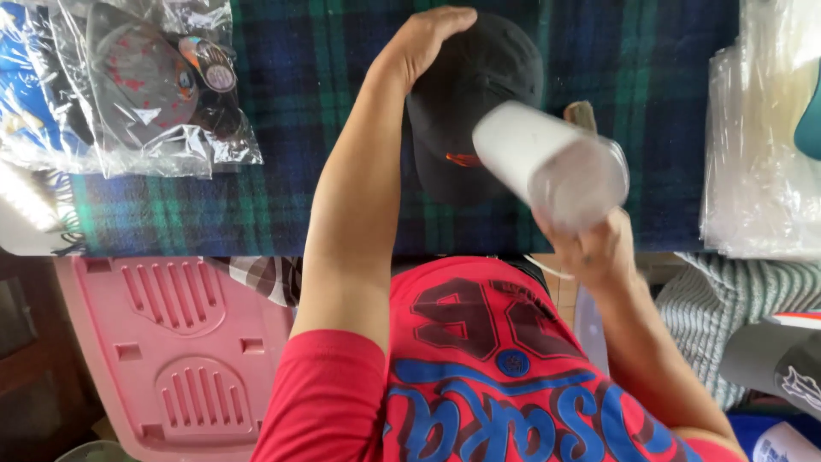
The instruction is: Brushing a black baseball cap and then using a handheld steamer to remove wrinkles and shape it for packaging.
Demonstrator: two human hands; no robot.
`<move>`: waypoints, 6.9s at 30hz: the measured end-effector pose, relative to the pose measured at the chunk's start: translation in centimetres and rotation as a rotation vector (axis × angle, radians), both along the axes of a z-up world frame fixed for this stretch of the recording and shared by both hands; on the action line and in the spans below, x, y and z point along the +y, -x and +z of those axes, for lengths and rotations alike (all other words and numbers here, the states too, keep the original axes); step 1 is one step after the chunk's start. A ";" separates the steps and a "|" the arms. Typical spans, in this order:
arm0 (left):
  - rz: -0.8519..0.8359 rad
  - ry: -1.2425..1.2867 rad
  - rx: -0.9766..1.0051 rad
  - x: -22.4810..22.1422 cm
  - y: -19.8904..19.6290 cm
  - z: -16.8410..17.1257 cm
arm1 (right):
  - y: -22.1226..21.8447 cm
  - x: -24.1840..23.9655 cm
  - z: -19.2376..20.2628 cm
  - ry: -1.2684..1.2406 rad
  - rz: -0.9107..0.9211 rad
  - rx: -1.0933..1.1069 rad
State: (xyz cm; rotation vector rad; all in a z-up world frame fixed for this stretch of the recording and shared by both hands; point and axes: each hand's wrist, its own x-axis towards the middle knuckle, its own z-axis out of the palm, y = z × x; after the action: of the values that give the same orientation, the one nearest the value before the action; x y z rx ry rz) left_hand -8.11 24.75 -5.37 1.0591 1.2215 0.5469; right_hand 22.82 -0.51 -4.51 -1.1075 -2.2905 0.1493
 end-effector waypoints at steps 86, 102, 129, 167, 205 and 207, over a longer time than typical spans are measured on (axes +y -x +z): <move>0.942 0.685 -0.956 -25.3 1.1 -19.5 | 16.1 4.2 2.4 0.694 -0.075 -0.583; 0.788 0.443 -0.789 -23.8 -1.6 -19.4 | -8.7 0.8 -9.8 0.609 -0.246 -0.019; 0.983 0.529 -0.893 -24.8 -0.2 -21.4 | 11.1 3.2 0.4 0.664 -0.166 -0.393; -0.263 -0.308 0.032 4.5 -0.4 -7.8 | 5.2 18.6 13.4 0.352 -0.148 -0.169; -0.038 0.249 0.067 2.5 -1.0 1.3 | -0.8 10.6 6.7 0.794 -0.596 0.193; 0.036 0.216 0.012 1.6 -1.8 -2.5 | -0.5 12.4 7.6 0.828 -0.603 0.236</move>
State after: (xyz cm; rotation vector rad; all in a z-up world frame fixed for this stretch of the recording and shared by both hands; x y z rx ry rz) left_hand -6.29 26.32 -7.87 0.8606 1.2819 0.4261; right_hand 23.34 11.87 3.13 -2.0003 -1.5883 0.9801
